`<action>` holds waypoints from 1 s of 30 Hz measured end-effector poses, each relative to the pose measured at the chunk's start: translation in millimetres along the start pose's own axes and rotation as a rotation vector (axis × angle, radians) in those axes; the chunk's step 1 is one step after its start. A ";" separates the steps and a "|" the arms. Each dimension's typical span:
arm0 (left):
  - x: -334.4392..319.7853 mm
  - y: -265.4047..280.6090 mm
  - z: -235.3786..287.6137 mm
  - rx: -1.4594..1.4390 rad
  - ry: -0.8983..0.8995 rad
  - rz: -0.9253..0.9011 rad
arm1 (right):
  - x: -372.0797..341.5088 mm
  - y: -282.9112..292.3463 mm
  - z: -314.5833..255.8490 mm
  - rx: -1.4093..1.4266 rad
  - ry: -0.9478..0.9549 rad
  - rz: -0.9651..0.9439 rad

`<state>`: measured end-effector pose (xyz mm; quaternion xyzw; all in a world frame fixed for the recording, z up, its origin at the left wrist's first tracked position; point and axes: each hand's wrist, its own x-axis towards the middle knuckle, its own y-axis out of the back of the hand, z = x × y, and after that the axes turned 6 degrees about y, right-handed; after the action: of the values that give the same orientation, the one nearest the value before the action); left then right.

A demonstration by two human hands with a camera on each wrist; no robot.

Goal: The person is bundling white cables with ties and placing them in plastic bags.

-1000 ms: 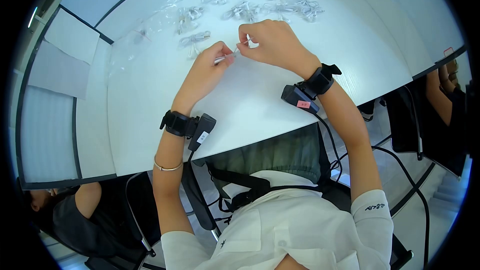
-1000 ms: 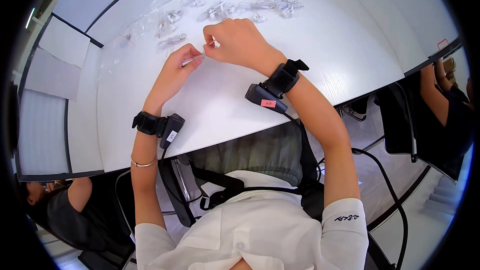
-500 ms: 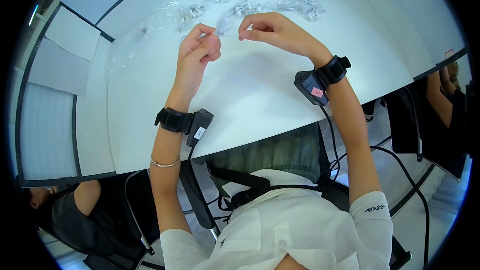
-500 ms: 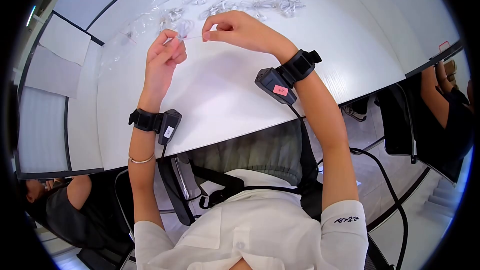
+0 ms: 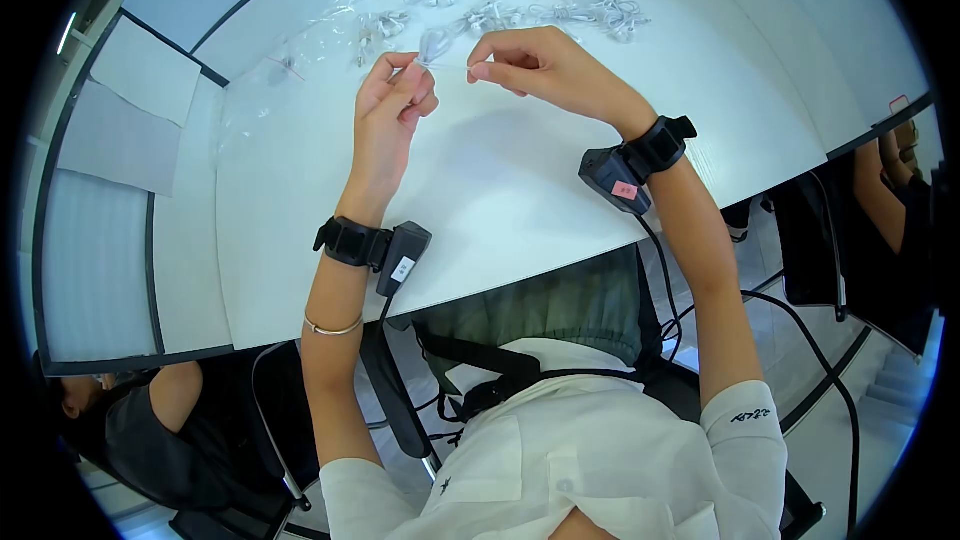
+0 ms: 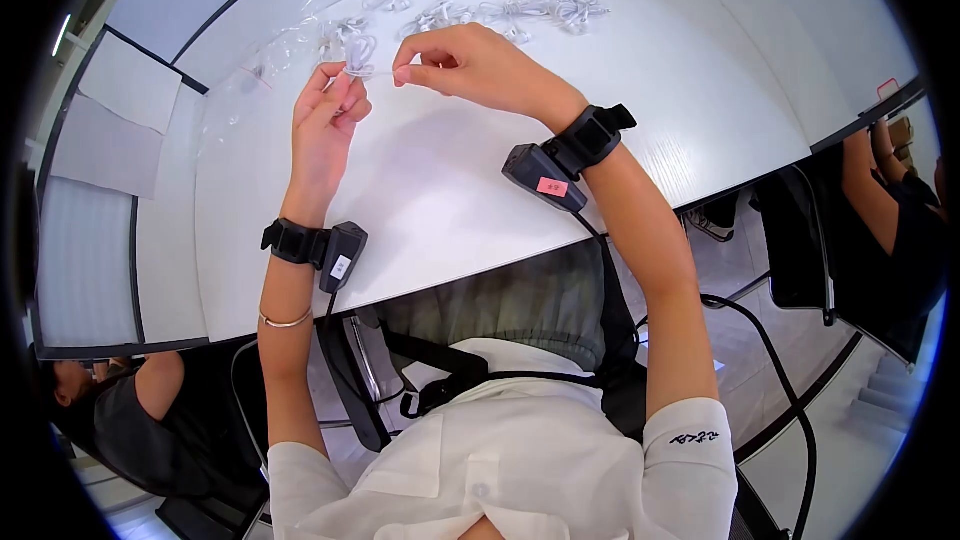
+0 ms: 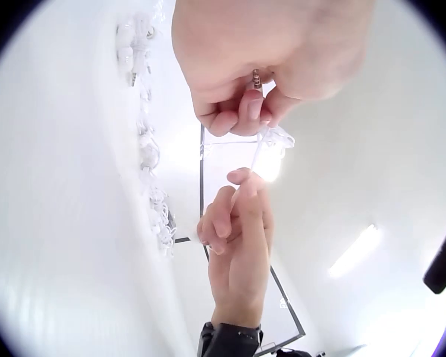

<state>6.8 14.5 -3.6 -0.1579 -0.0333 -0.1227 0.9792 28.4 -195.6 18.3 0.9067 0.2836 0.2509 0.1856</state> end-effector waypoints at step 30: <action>-4.7 -6.8 -11.9 0.542 -0.266 0.198 | 9.5 -30.0 12.0 0.282 -0.006 0.036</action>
<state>0.8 5.5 -13.3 0.0918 -0.1772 0.0085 0.9799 29.3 -169.1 -2.4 0.9296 0.2990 0.2091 0.0525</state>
